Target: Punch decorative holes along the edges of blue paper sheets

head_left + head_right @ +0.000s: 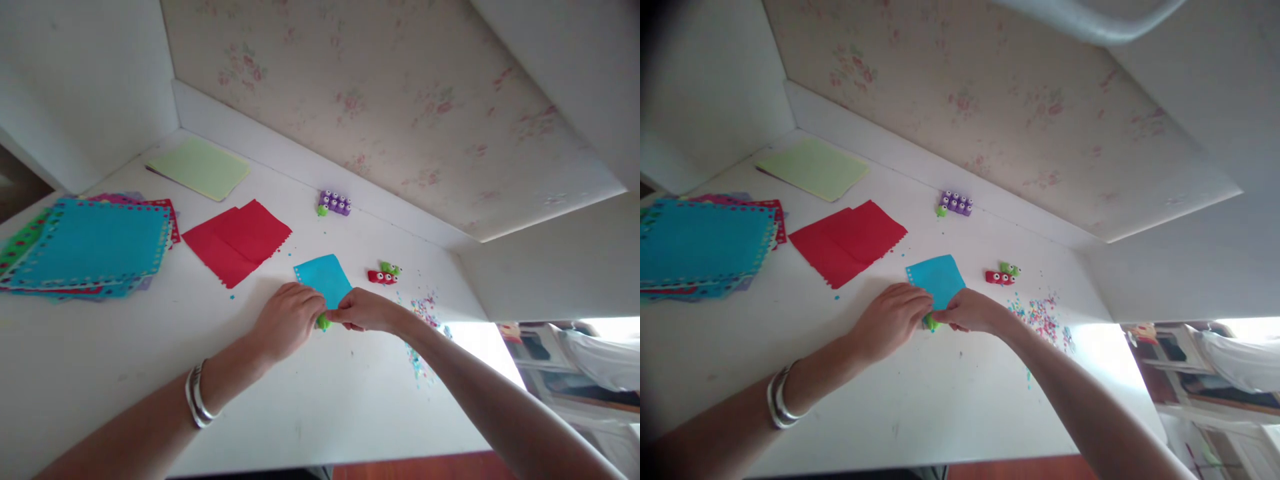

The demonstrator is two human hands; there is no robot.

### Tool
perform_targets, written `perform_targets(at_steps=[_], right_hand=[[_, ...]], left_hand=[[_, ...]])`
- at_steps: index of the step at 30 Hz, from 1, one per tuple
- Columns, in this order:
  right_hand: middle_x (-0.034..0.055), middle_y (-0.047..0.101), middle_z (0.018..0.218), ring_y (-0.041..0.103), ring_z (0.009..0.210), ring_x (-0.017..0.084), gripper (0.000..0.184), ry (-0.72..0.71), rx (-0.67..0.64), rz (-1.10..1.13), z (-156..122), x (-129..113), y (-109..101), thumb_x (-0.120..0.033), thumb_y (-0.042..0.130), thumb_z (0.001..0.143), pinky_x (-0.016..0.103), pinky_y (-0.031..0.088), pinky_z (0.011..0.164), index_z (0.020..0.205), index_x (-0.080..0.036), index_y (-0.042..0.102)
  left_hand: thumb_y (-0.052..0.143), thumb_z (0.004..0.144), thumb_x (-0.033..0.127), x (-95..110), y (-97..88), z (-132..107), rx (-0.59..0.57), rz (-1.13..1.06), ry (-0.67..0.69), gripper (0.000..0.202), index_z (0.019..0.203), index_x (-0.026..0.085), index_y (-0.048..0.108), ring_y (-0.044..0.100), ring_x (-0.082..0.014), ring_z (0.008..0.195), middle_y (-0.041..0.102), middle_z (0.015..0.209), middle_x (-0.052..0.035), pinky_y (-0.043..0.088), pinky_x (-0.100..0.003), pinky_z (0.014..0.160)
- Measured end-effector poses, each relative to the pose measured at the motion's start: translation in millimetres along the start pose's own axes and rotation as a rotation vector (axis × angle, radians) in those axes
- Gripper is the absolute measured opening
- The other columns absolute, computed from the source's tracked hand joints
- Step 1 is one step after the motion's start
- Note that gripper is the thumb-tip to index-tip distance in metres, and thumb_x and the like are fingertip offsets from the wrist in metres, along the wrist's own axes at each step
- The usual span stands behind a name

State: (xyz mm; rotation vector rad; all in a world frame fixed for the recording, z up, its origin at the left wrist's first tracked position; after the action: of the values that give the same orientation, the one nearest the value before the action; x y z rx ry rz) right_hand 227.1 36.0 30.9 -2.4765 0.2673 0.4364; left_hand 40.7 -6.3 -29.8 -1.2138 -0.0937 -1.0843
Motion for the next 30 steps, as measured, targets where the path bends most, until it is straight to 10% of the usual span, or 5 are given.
perform_targets(at_steps=[11, 18, 23, 30], right_hand=[[0.0021, 0.065, 0.069, 0.057, 0.054, 0.012, 0.033, -0.042, 0.053, -0.020, -28.3, 1.5, 1.6, -0.051, 0.065, 0.080, 0.024, 0.040, 0.050, 0.072, -0.019, 0.064], [0.0033, 0.072, 0.097, 0.065, 0.077, 0.018, 0.031, -0.150, 0.498, -0.148, -49.1, 3.1, 43.7, -0.053, 0.062, 0.085, 0.029, 0.045, 0.067, 0.101, -0.026, 0.068], [0.0046, 0.074, 0.098, 0.068, 0.084, 0.021, 0.019, -0.204, 0.567, -0.149, -52.6, 2.8, 67.5, -0.035, 0.059, 0.090, 0.031, 0.048, 0.075, 0.101, -0.026, 0.072], [0.0043, 0.073, 0.110, 0.070, 0.092, 0.017, 0.030, -0.322, 0.659, 0.245, -65.9, 45.5, -5.1, -0.031, 0.061, 0.086, 0.028, 0.055, 0.081, 0.115, -0.025, 0.069]], left_hand=[[0.054, 0.093, 0.025, -7.3, -3.7, -7.8, 0.001, 0.213, -0.050, 0.018, 0.105, 0.021, 0.067, 0.057, -0.0253, 0.118, 0.068, 0.119, -0.0066, 0.035, -0.048, 0.107], [0.049, 0.094, 0.021, -3.8, -9.1, -6.4, 0.013, 0.231, -0.069, 0.021, 0.103, 0.019, 0.068, 0.056, -0.0258, 0.118, 0.067, 0.119, -0.0072, 0.035, -0.050, 0.108], [0.046, 0.095, 0.020, -4.8, -11.5, -4.8, -0.002, 0.250, -0.073, 0.023, 0.105, 0.020, 0.067, 0.058, -0.0250, 0.113, 0.067, 0.118, -0.0068, 0.038, -0.048, 0.105], [0.050, 0.093, 0.020, -10.1, -6.7, -4.9, 0.042, 0.287, -0.037, 0.020, 0.106, 0.021, 0.066, 0.060, -0.0252, 0.108, 0.068, 0.114, -0.0067, 0.041, -0.049, 0.102]])
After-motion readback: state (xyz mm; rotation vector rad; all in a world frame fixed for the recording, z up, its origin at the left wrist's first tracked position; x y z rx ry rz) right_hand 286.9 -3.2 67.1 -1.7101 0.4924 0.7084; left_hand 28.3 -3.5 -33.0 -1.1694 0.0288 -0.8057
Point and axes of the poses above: each hand's wrist, its own z-axis towards the middle knuckle, its own y-axis out of the palm, x = y × z, the point moved 1 cm from there along z, towards the middle knuckle
